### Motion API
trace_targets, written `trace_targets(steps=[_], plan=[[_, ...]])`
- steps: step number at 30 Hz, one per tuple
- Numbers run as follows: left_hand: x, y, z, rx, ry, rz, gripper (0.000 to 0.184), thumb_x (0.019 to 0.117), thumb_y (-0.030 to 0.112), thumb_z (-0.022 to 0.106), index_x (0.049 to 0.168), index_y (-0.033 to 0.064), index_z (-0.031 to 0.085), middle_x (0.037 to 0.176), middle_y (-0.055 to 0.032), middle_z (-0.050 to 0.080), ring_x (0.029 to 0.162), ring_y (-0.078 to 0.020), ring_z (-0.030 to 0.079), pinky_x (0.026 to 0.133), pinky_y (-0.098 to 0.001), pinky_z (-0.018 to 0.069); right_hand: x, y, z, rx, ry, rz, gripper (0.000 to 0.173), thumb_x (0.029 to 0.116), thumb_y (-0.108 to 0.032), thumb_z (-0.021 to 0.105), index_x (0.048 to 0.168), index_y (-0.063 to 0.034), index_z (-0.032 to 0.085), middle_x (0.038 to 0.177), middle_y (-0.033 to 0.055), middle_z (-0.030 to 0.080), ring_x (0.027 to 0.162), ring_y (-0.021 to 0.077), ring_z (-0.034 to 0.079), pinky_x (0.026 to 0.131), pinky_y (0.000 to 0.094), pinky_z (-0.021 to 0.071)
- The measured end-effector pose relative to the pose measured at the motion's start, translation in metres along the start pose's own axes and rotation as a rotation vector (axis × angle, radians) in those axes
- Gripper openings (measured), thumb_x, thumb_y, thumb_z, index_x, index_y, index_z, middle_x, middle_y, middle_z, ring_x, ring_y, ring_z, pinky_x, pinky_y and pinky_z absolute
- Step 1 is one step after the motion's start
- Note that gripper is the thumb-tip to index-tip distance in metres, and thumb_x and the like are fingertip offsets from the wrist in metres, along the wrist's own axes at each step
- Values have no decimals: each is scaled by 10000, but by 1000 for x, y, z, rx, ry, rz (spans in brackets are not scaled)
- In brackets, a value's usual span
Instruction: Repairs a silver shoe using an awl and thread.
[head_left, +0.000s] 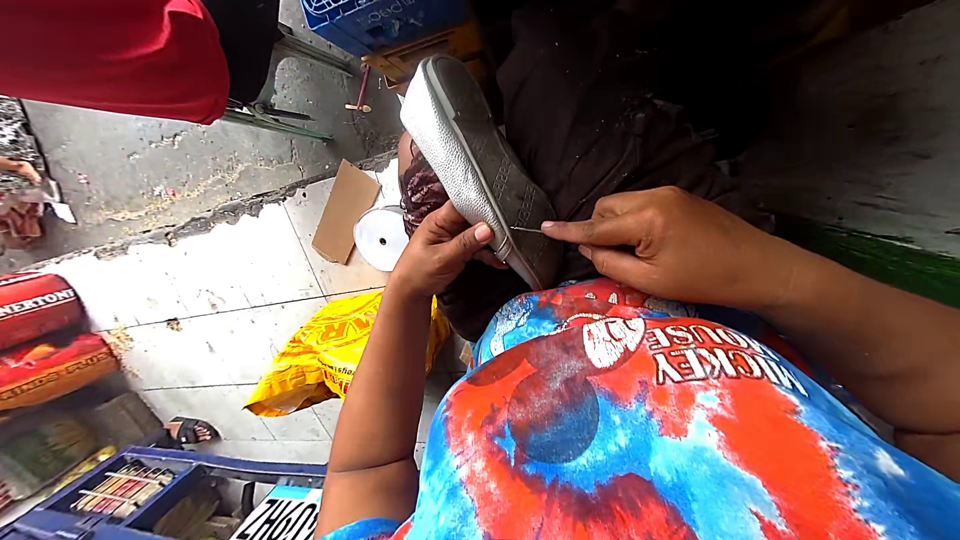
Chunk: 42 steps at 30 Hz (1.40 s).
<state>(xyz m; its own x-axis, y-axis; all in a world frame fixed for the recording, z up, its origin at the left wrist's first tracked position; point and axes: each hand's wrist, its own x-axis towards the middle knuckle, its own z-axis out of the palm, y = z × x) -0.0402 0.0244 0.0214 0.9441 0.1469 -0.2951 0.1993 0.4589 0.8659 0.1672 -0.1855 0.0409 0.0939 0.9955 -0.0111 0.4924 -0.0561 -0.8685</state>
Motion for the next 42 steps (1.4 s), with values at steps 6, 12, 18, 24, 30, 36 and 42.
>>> trace_targets(steps=[6, 12, 18, 24, 30, 36, 42], plan=[[1, 4, 18, 67, 34, -41, 181, 1013, 190, 645, 1193, 208, 650, 1056, 62, 751, 866, -84, 743, 740, -295, 650, -3, -3, -16, -31, -55, 22, 415, 950, -176, 520, 1300, -227, 738, 717, -63, 572, 618, 21, 510, 516, 193, 400], [14, 3, 17, 72, -33, -94, 262, 1008, 85, 600, 1256, 148, 546, 1076, 35, 729, 874, -104, 741, 704, -297, 650, 2, -5, -34, -68, -138, 74, 416, 944, -153, 513, 1286, -201, 745, 765, -43, 651, 651, 19, 546, 549, 197, 428], [28, 7, 20, 183, -40, -136, 218, 1000, 33, 592, 1208, 88, 566, 982, 24, 731, 789, -88, 734, 659, -267, 640, 14, -20, -45, -165, -242, 168, 413, 943, -156, 522, 1289, -200, 744, 789, -39, 686, 634, 28, 565, 533, 215, 447], [41, 7, 16, 151, -61, -164, 205, 991, 4, 601, 1184, 70, 579, 967, 7, 733, 769, -87, 734, 618, -262, 634, 29, -27, -43, -254, -307, 205, 427, 923, -153, 524, 1286, -193, 745, 716, -58, 637, 602, 29, 541, 503, 223, 419], [46, 16, 12, 196, -96, -274, 182, 1006, 19, 592, 1181, 63, 567, 965, -22, 727, 782, -111, 743, 630, -282, 641, 33, -14, -35, -211, -300, 136, 432, 897, -96, 533, 1271, -133, 746, 719, -20, 645, 625, 50, 547, 536, 211, 432], [47, 19, 14, 208, -86, -289, 186, 1013, 28, 586, 1195, 63, 563, 986, -29, 724, 799, -112, 744, 630, -287, 642, 41, -13, -23, -220, -287, 132, 403, 911, -84, 543, 1251, -117, 756, 730, 9, 667, 655, 88, 580, 565, 240, 456], [42, 23, 24, 329, -89, -208, 253, 1023, 107, 609, 1268, 67, 556, 1044, -33, 724, 837, -94, 735, 655, -264, 629, 30, -4, -37, -214, -250, 36, 394, 914, -96, 545, 1246, -112, 756, 731, -18, 620, 651, 35, 538, 573, 179, 442]])
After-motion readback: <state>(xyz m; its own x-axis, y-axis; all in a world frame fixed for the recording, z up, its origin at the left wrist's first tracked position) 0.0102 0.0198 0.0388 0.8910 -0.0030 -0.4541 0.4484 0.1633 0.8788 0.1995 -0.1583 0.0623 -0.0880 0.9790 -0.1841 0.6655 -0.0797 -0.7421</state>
